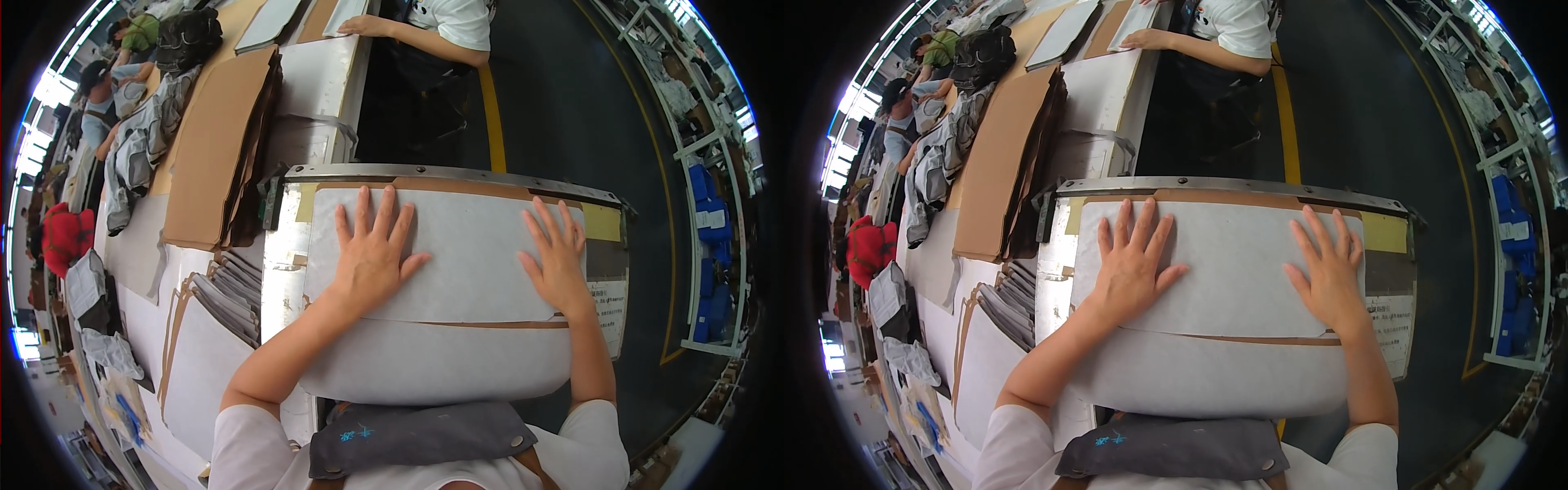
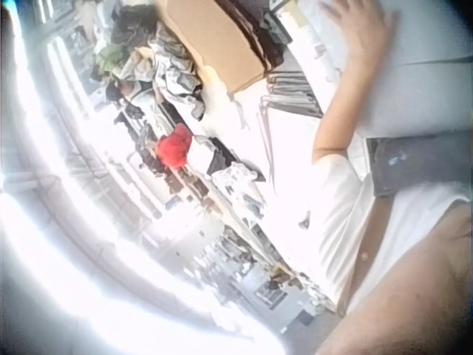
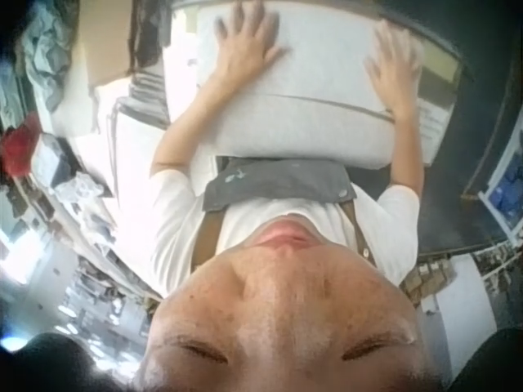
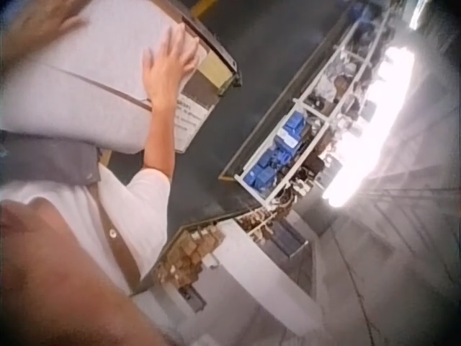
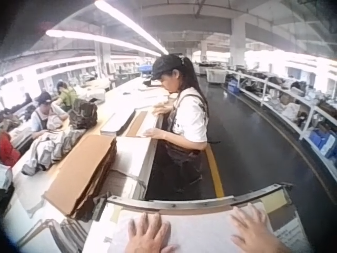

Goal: The recorder is aligning and pressing together layers of leather or synthetic material on a workstation jig in a factory setting.

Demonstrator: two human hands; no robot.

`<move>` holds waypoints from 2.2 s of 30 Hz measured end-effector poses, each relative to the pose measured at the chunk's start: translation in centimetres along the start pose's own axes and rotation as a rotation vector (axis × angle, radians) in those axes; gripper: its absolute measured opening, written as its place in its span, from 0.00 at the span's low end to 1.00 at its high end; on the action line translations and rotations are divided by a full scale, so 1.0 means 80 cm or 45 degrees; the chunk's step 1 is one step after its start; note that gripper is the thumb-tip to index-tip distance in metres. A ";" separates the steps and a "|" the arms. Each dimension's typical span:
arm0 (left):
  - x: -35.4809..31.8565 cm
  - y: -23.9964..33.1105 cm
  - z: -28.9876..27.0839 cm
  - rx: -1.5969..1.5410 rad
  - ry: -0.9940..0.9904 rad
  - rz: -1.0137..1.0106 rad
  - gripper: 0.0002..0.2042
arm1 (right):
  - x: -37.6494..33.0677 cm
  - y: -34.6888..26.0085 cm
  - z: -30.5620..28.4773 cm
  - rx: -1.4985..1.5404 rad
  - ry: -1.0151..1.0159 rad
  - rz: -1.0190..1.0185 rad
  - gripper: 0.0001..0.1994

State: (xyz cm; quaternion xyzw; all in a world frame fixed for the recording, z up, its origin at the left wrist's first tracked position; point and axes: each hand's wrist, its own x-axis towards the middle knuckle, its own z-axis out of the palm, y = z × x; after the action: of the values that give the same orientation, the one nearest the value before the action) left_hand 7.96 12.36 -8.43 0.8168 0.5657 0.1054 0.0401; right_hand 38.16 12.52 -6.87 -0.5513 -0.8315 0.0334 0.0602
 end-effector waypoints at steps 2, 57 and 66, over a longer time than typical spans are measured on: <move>0.001 0.000 0.000 -0.017 -0.011 0.018 0.33 | 0.000 0.001 0.000 -0.007 -0.003 0.024 0.28; -0.086 -0.060 -0.137 -1.298 0.687 -0.621 0.38 | 0.035 0.043 -0.089 1.087 0.143 0.424 0.11; -0.482 -0.129 -0.244 -0.271 0.912 -1.488 0.17 | 0.145 -0.319 -0.046 1.652 -0.417 -0.334 0.27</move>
State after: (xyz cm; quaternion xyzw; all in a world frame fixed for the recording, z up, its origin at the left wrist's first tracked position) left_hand -18.77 -20.95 3.81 0.2847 0.8779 0.3847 -0.0189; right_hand 10.89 13.23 0.60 -0.2862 -0.7014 0.6007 0.2554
